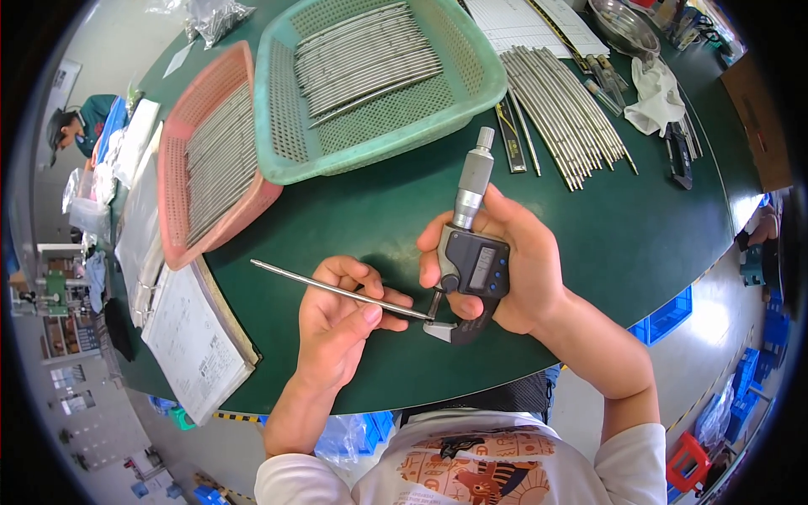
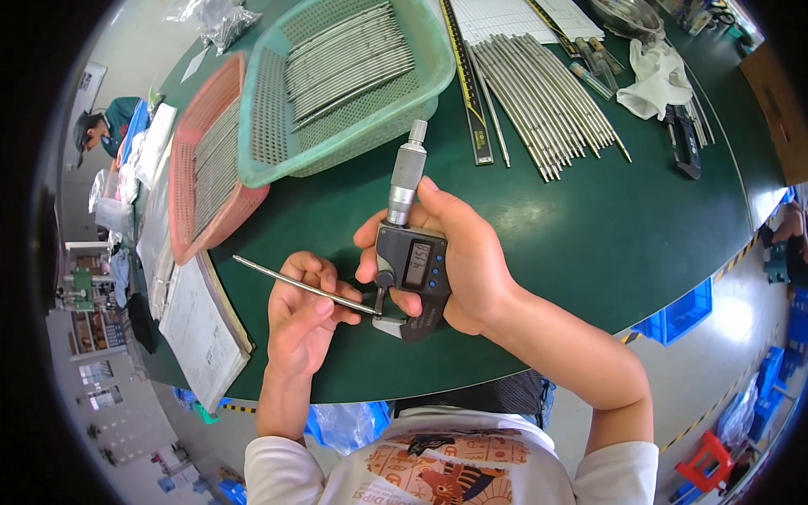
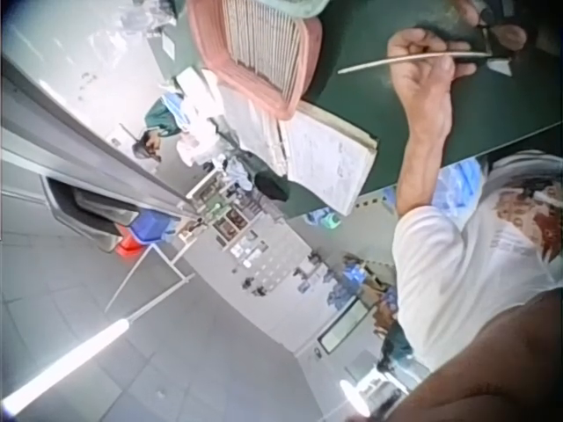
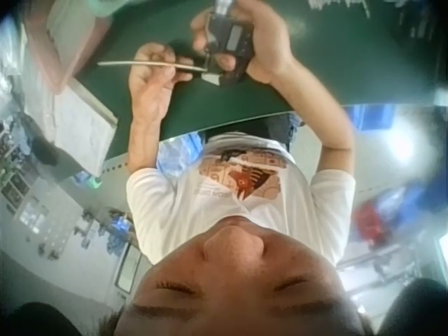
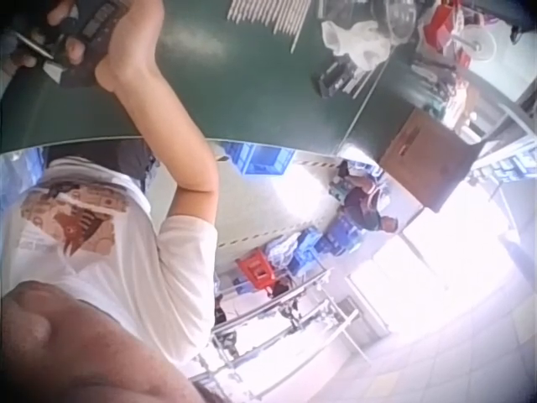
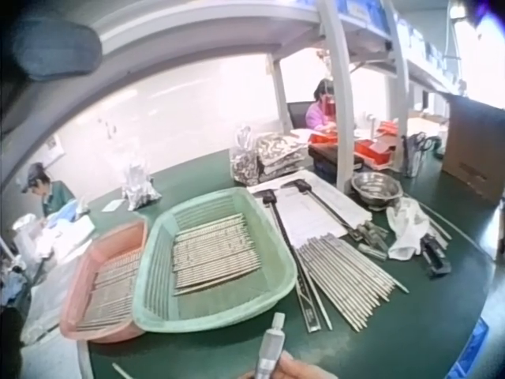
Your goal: Measuring the diameter of thin metal rods using a digital micrometer and sorting them into plastic baskets.
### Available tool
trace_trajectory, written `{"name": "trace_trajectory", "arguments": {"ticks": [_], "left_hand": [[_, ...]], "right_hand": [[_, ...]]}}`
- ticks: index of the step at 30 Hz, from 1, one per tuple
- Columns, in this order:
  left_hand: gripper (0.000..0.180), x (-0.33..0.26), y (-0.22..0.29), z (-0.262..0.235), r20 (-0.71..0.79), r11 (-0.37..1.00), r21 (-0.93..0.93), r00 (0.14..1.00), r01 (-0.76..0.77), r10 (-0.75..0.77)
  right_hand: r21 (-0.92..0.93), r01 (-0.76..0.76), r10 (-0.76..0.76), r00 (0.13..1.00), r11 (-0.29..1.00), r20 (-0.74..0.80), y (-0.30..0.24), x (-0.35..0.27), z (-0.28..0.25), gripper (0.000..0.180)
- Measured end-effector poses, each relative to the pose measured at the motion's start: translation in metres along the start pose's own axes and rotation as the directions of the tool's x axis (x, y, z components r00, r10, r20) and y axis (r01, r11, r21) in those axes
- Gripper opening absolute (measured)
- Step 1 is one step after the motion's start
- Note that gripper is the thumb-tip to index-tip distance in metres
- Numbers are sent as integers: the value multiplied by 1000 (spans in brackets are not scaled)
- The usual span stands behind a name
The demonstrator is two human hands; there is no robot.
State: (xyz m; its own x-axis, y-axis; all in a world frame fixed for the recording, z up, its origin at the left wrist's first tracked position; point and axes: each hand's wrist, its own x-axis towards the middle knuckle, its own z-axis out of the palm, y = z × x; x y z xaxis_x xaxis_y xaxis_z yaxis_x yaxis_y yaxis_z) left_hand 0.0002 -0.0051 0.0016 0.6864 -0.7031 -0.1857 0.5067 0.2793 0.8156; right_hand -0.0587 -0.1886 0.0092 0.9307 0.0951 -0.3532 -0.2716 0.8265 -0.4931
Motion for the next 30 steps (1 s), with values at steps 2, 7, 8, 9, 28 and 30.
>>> {"name": "trace_trajectory", "arguments": {"ticks": [2, 7, 8, 9, 28, 30], "left_hand": [[31, 0, 0, 0, 2, 1000, 3, 1000, 1, -1], [32, 0, 0, -1, 31, 1000, -1, 1000, -2, 2], [32, 0, 0, 0, 32, 1000, 0, 1000, -1, 1], [32, 1, 0, 1, 24, 1000, 2, 1000, 7, -7], [31, 2, 1, 1, -26, 997, 51, 998, 53, -51], [31, 1, 2, -1, -20, 998, 37, 998, 57, -56]], "right_hand": [[10, -6, 6, 1000, 1000, 7, 0, 1, 0, 57], [-27, 22, -22, 1000, 999, 22, 1, 1, -2, 60], [-26, 23, -23, 1000, 999, 22, 1, 1, -1, 60], [-44, 30, -29, 1000, 999, 11, 1, 1, -1, 59], [-68, 25, -26, 1000, 997, -12, 1, 0, 1, 60], [-45, 16, -16, 1000, 999, -10, 1, 1, 0, 60]]}}
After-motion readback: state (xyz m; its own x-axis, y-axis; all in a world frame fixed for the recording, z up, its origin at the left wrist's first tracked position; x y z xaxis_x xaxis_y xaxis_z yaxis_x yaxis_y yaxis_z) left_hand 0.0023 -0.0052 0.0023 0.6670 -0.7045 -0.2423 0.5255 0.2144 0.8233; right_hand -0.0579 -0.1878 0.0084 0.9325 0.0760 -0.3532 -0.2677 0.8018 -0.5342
